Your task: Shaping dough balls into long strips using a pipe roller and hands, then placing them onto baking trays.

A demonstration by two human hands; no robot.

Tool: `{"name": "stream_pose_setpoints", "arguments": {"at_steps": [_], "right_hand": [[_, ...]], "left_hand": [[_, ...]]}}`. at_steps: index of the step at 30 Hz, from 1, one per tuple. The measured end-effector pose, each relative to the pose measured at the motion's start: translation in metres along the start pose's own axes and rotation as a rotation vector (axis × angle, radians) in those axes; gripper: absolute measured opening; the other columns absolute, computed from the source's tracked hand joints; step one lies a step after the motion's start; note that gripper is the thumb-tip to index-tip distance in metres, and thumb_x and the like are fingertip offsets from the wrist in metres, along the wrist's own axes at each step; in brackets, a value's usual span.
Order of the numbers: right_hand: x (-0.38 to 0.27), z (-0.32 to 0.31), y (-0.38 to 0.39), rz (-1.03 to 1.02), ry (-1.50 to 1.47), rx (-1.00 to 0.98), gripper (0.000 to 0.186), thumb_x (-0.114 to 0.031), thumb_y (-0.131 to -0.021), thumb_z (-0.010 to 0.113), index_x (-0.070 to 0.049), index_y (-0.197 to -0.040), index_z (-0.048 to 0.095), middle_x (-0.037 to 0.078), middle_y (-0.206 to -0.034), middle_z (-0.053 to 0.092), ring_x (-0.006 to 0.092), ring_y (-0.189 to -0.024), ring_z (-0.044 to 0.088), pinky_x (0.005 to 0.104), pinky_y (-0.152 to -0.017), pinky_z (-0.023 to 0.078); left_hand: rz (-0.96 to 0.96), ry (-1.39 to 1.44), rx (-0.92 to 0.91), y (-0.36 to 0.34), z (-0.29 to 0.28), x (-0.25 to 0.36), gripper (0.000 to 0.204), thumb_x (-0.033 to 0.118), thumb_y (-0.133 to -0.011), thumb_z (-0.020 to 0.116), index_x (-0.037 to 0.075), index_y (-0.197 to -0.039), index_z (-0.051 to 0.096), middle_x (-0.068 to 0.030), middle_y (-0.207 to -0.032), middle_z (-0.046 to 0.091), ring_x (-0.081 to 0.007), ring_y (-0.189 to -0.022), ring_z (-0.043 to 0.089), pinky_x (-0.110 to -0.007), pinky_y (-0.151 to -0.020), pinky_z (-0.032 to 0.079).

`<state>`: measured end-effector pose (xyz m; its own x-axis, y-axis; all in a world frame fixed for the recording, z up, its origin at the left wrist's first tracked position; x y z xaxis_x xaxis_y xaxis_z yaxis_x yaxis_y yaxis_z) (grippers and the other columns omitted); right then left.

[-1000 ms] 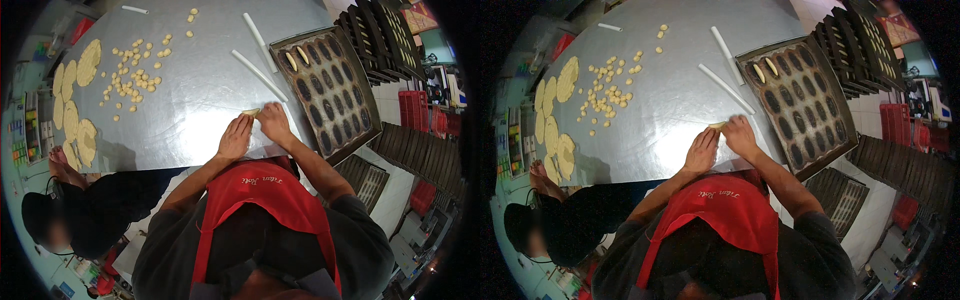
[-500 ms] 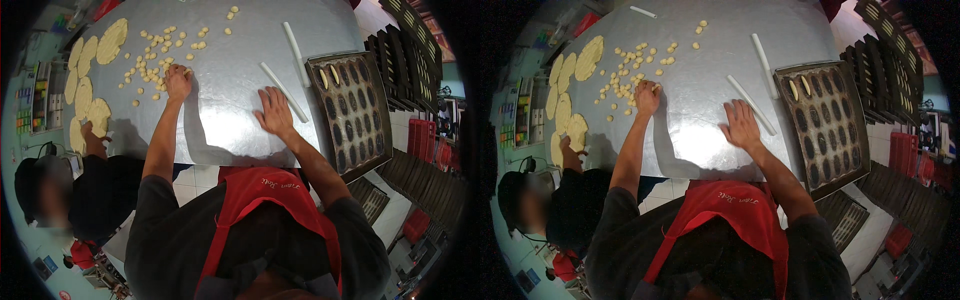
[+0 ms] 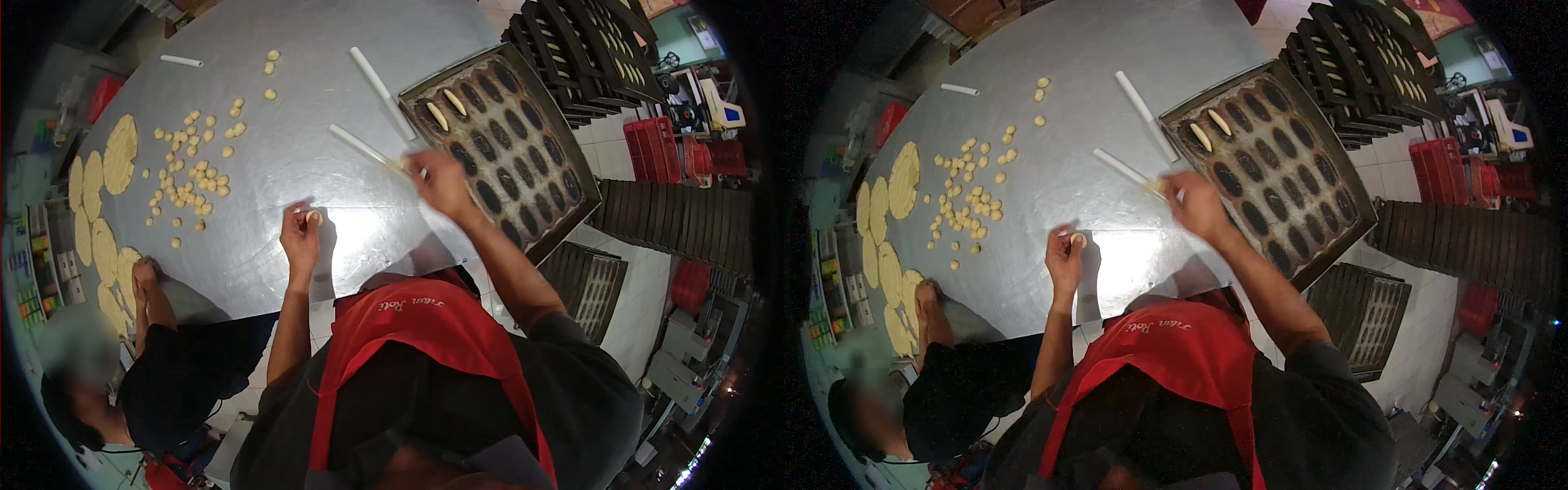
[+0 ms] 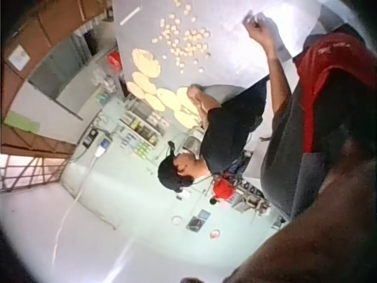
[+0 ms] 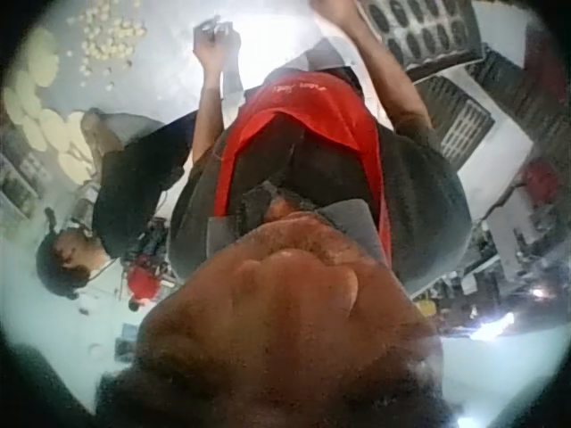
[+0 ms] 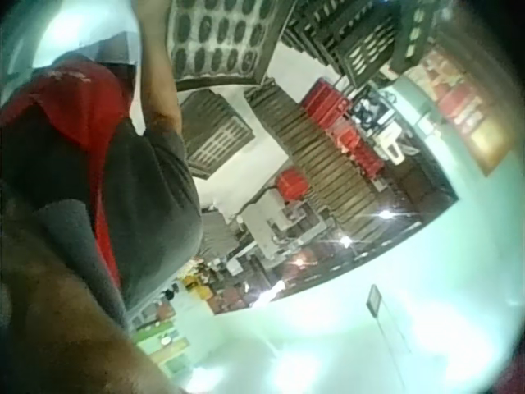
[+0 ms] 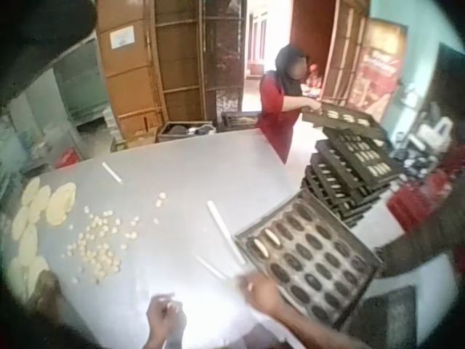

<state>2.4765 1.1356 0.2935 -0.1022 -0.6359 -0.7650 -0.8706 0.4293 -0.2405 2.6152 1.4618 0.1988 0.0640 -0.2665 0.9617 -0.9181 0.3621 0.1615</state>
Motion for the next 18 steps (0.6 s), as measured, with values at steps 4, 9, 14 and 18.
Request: {"name": "stream_pose_setpoints", "arguments": {"at_steps": [4, 9, 14, 18], "right_hand": [[0.046, -0.132, -0.069, 0.027, -0.336, 0.686, 0.032, -0.006, -0.099, 0.073, -0.001, -0.129, 0.067, 0.015, -0.105, 0.08, 0.0233, -0.089, 0.076, 0.04, -0.079, 0.063], [0.228, -0.103, -0.077, 0.612, 0.678, -0.291, 0.021, -0.003, -0.093, 0.068, 0.003, -0.113, 0.066, 0.03, -0.106, 0.069, 0.0506, -0.103, 0.07, 0.055, -0.09, 0.058], [0.028, -0.009, -0.03, -0.123, 0.151, 0.138, 0.029, -0.009, -0.088, 0.079, -0.005, -0.116, 0.074, 0.02, -0.105, 0.072, 0.0449, -0.101, 0.068, 0.0531, -0.097, 0.054], [0.012, 0.064, 0.008, -0.079, 0.376, -0.015, 0.035, -0.011, -0.093, 0.076, -0.003, -0.126, 0.07, 0.019, -0.118, 0.071, 0.0382, -0.113, 0.066, 0.0516, -0.096, 0.054]], "left_hand": [[-0.112, 0.006, 0.047, 0.022, 0.018, 0.001, 0.012, 0.008, -0.105, 0.072, 0.001, -0.115, 0.073, -0.0054, -0.106, 0.075, -0.0113, -0.096, 0.069, -0.026, -0.088, 0.054], [-0.026, 0.147, -0.038, 0.019, 0.068, 0.004, 0.031, -0.001, -0.099, 0.077, 0.002, -0.129, 0.069, -0.0051, -0.111, 0.075, -0.0118, -0.099, 0.069, -0.026, -0.091, 0.056], [-0.017, -0.211, -0.105, 0.019, 0.131, 0.044, 0.045, 0.0, -0.094, 0.082, 0.006, -0.136, 0.067, -0.0117, -0.113, 0.074, -0.0217, -0.09, 0.075, -0.035, -0.08, 0.06], [0.646, -0.888, -0.127, 0.058, 0.151, 0.075, 0.033, 0.011, -0.094, 0.074, 0.007, -0.126, 0.078, -0.0063, -0.135, 0.073, -0.0358, -0.118, 0.066, -0.051, -0.1, 0.053]]}}
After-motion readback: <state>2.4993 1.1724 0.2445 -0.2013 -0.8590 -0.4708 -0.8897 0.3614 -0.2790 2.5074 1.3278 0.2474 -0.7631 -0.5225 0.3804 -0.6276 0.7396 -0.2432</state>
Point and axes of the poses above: each hand's wrist, its own y-axis away from the middle knuckle, its own z-axis out of the palm, x = y × z, the point moved 10 cm from there along -y, towards the middle knuckle
